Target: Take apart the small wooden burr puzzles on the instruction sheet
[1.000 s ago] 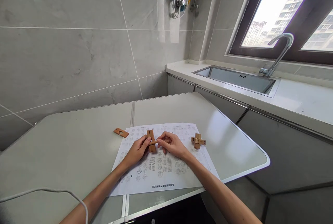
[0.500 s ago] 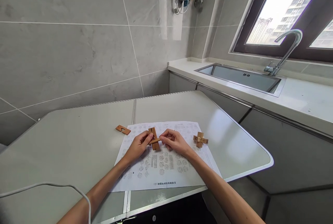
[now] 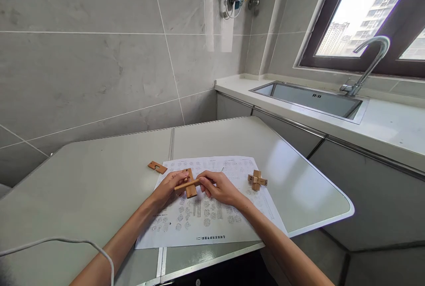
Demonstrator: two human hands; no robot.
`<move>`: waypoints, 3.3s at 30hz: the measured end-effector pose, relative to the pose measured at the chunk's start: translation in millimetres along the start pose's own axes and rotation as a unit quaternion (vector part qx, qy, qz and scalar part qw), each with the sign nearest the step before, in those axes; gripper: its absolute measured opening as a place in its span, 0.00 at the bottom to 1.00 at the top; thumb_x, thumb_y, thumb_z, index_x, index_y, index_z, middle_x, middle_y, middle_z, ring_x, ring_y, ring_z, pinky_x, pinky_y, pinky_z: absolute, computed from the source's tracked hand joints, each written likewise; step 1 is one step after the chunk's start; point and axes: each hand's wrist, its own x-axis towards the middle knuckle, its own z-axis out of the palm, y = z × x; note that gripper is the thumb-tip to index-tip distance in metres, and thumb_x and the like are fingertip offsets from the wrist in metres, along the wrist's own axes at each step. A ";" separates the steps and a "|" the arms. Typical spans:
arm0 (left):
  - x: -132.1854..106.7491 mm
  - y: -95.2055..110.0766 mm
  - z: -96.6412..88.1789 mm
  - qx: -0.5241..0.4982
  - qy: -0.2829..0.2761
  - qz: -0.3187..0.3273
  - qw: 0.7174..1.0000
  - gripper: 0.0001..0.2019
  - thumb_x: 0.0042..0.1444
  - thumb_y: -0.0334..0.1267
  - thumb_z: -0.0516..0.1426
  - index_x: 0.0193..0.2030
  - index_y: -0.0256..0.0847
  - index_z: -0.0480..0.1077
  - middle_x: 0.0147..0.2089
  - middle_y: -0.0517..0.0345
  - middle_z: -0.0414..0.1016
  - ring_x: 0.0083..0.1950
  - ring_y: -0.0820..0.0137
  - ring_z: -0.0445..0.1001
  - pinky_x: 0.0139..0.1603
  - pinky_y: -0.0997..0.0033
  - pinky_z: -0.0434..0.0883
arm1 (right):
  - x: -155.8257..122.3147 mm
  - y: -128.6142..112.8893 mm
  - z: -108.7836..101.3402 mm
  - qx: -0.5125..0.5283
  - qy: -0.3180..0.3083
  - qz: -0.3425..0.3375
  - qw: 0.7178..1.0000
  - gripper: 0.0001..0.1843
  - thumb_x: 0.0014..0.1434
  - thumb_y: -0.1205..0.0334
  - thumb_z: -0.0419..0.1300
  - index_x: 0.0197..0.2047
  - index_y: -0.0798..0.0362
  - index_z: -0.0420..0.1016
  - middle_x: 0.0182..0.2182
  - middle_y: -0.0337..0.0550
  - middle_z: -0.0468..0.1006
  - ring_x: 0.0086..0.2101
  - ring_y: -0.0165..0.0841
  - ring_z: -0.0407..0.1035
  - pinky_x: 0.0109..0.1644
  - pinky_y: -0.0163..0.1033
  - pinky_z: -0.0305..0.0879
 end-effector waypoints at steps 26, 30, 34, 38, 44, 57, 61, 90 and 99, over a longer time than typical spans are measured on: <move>-12.4 2.0 -73.3 0.023 0.245 0.007 0.969 0.23 0.66 0.58 0.56 0.28 0.44 0.63 0.20 0.64 0.60 0.23 0.72 0.59 0.27 0.71 0.61 | 6.5 -53.8 23.1 -0.042 -0.120 -0.042 0.991 0.19 0.78 0.47 0.53 0.58 0.43 0.82 0.37 0.39 0.86 0.26 0.31 0.73 0.37 0.37 0.70; -29.8 -9.3 -101.9 0.195 0.312 -0.043 0.929 0.25 0.67 0.62 0.54 0.31 0.42 0.71 0.23 0.60 0.70 0.25 0.69 0.65 0.29 0.69 0.63 | 36.1 -33.2 29.1 -0.064 -0.020 0.083 0.994 0.16 0.78 0.50 0.53 0.48 0.49 0.77 0.34 0.40 0.84 0.28 0.33 0.75 0.33 0.38 0.66; -36.8 -19.0 -112.9 0.349 0.340 -0.112 0.866 0.25 0.69 0.57 0.49 0.30 0.44 0.73 0.23 0.58 0.75 0.29 0.63 0.73 0.34 0.68 0.65 | 84.2 -4.1 39.6 -0.180 0.041 0.129 0.974 0.13 0.73 0.54 0.61 0.36 0.50 0.78 0.39 0.44 0.85 0.40 0.39 0.77 0.39 0.39 0.64; -34.4 -22.2 -113.0 0.391 0.338 -0.158 0.841 0.23 0.68 0.53 0.49 0.29 0.45 0.74 0.26 0.54 0.78 0.32 0.59 0.75 0.33 0.67 0.62 | 131.0 14.1 59.0 -0.198 0.057 0.171 0.964 0.09 0.72 0.56 0.62 0.44 0.50 0.81 0.46 0.48 0.86 0.44 0.42 0.78 0.40 0.39 0.65; -33.3 -24.1 -108.4 0.449 0.342 -0.196 0.802 0.22 0.65 0.52 0.51 0.23 0.46 0.68 0.26 0.50 0.77 0.31 0.56 0.73 0.32 0.66 0.56 | 165.3 17.8 86.4 -0.197 0.052 0.163 0.965 0.11 0.73 0.58 0.60 0.50 0.52 0.81 0.50 0.51 0.85 0.49 0.44 0.77 0.46 0.43 0.69; -34.8 -32.9 -100.8 0.527 0.320 -0.164 0.770 0.23 0.68 0.51 0.49 0.24 0.44 0.66 0.26 0.51 0.74 0.28 0.60 0.70 0.31 0.67 0.52 | 6.2 -14.2 -11.9 -0.045 0.224 0.081 0.970 0.13 0.71 0.50 0.61 0.44 0.49 0.80 0.42 0.47 0.87 0.43 0.40 0.82 0.53 0.47 0.76; -33.5 -34.4 -94.2 0.543 0.334 -0.096 0.764 0.23 0.69 0.49 0.49 0.23 0.43 0.65 0.22 0.56 0.70 0.23 0.67 0.65 0.29 0.69 0.52 | -64.6 -6.2 -49.0 -0.112 0.392 0.146 0.901 0.19 0.67 0.42 0.62 0.45 0.50 0.82 0.40 0.48 0.86 0.39 0.43 0.82 0.49 0.48 0.76; -23.1 -12.9 -22.4 0.394 0.083 0.146 0.904 0.26 0.72 0.50 0.54 0.23 0.42 0.59 0.20 0.66 0.57 0.22 0.74 0.55 0.30 0.69 0.55 | -109.0 4.0 -51.2 -0.061 0.393 0.205 0.894 0.31 0.65 0.35 0.64 0.61 0.49 0.75 0.40 0.47 0.84 0.36 0.40 0.78 0.42 0.45 0.74; -12.3 7.0 47.3 0.120 -0.084 0.078 0.986 0.31 0.66 0.59 0.61 0.68 0.41 0.67 0.63 0.42 0.78 0.59 0.55 0.78 0.61 0.56 0.74 | -70.9 -14.1 12.1 0.090 0.266 0.099 0.955 0.26 0.70 0.40 0.64 0.60 0.48 0.70 0.40 0.45 0.81 0.36 0.37 0.78 0.41 0.42 0.74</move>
